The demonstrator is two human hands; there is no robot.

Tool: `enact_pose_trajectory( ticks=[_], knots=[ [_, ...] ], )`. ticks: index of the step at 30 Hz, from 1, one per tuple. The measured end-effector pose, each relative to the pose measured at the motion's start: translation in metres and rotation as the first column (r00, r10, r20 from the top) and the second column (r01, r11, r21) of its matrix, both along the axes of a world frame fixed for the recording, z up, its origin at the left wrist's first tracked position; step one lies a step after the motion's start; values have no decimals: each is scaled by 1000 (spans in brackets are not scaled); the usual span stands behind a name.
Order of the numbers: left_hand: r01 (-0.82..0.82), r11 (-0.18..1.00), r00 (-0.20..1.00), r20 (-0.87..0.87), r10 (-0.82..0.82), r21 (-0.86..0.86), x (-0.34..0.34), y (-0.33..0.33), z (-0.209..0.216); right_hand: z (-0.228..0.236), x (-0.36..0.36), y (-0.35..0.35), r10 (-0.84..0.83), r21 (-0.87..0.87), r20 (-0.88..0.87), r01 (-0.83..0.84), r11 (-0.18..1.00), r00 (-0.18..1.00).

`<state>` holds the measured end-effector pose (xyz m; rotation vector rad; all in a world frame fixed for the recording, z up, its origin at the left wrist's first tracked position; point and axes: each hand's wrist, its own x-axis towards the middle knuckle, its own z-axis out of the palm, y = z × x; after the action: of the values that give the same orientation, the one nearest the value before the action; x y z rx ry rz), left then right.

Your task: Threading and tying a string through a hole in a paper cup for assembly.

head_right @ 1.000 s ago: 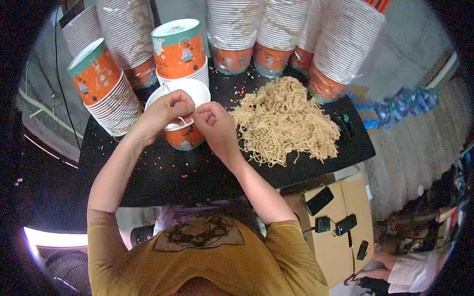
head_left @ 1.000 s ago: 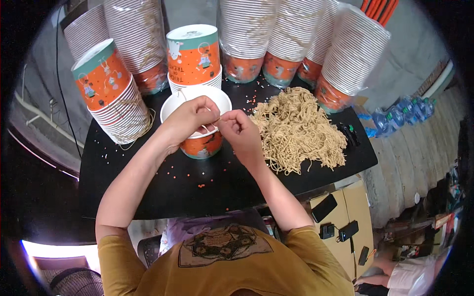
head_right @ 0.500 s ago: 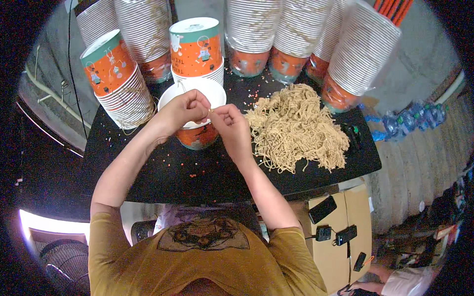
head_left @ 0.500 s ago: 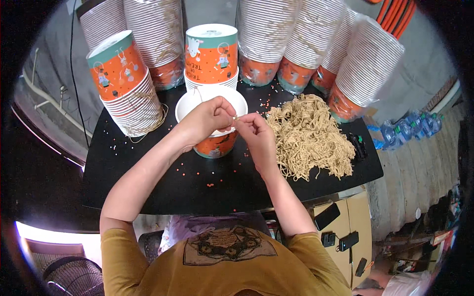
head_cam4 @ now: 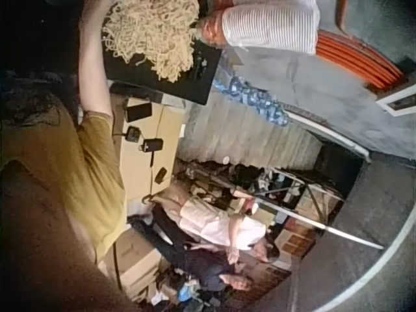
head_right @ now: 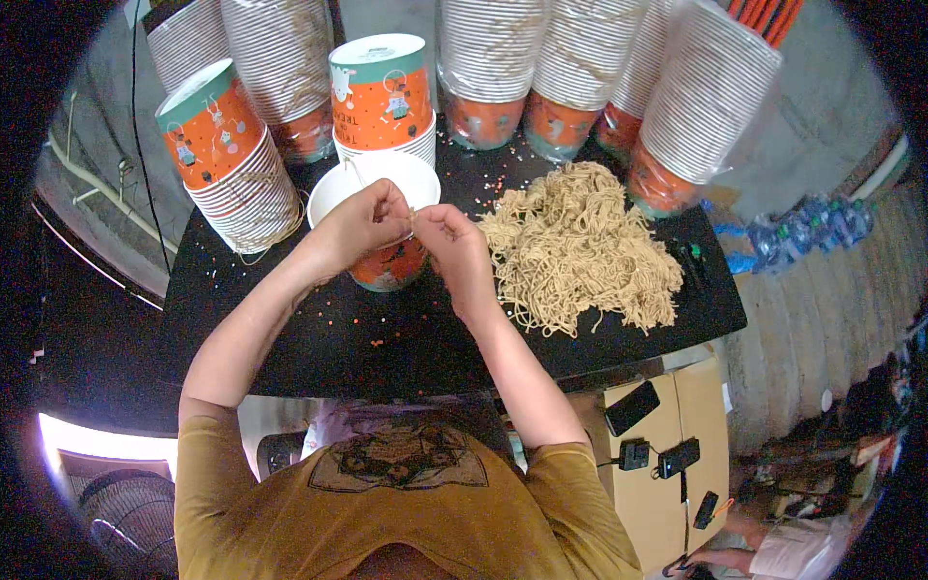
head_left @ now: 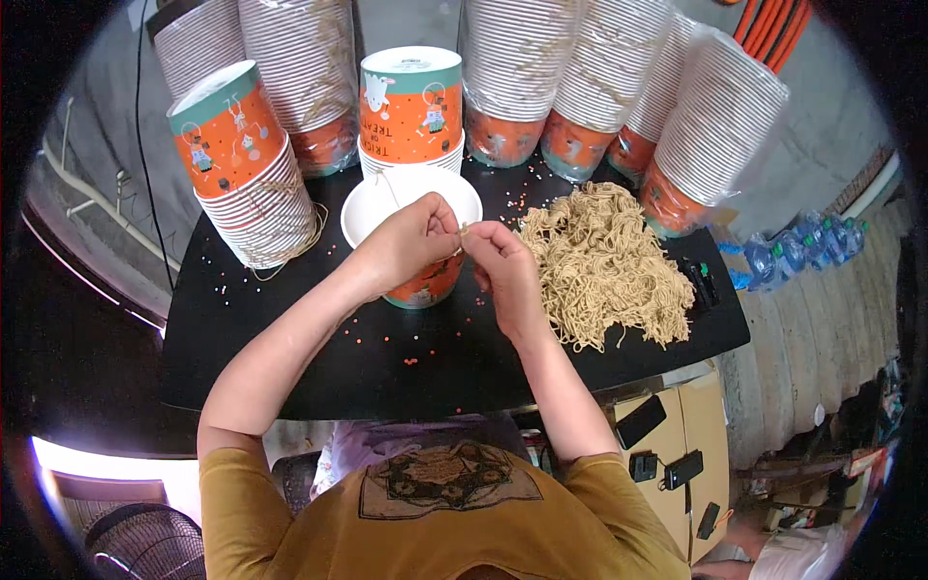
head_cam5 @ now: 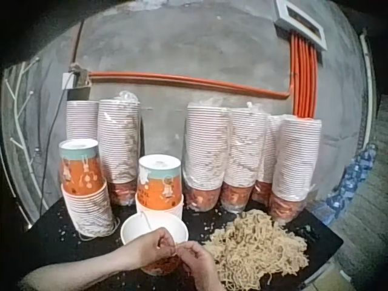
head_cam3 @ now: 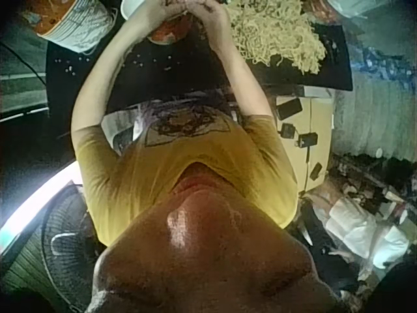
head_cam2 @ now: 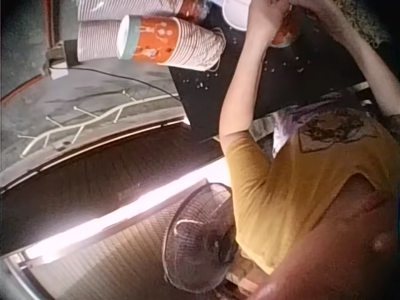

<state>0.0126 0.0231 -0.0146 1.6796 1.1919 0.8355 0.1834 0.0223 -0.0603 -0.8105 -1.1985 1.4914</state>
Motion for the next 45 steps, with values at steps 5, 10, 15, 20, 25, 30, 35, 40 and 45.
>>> enact_pose_trajectory(
  ticks=[5, 10, 15, 20, 25, 30, 35, 40, 45],
  knots=[
    [-5, 998, 999, -36, 7, 60, 4, -3, 3, -1, 1, 2, 40, -57, -85, -45, 997, 996],
    [-17, 994, 992, -123, 30, 105, 3, -1, 1, 3, 1, 0, 57, -63, -102, -64, 996, 993],
    [-39, 993, 989, -135, 54, 115, 2, 0, -3, 4, 1, -1, 44, -72, -78, -50, 996, 996],
    [-62, 990, 977, -195, 87, 129, 5, -2, -1, 0, 2, 1, 42, -64, -82, -48, 997, 996],
    [-56, 990, 974, -211, 84, 131, 6, -3, 0, 1, 3, 0, 46, -101, -149, -62, 993, 988],
    [-53, 989, 971, -226, 83, 137, 6, -4, 2, 4, 2, -1, 42, -137, -203, -71, 988, 978],
    [-45, 987, 971, -224, 79, 153, 9, -12, 11, 4, 3, -1, 20, -116, -131, -36, 993, 991],
    [-66, 867, 958, -211, 193, 493, 10, -6, -4, 4, 5, -2, 8, -90, -34, -12, 996, 999],
    [-31, 970, 982, -174, 74, 240, 16, -13, 16, 7, 6, -3, -30, -65, -1, 30, 997, 1000]
  ],
)
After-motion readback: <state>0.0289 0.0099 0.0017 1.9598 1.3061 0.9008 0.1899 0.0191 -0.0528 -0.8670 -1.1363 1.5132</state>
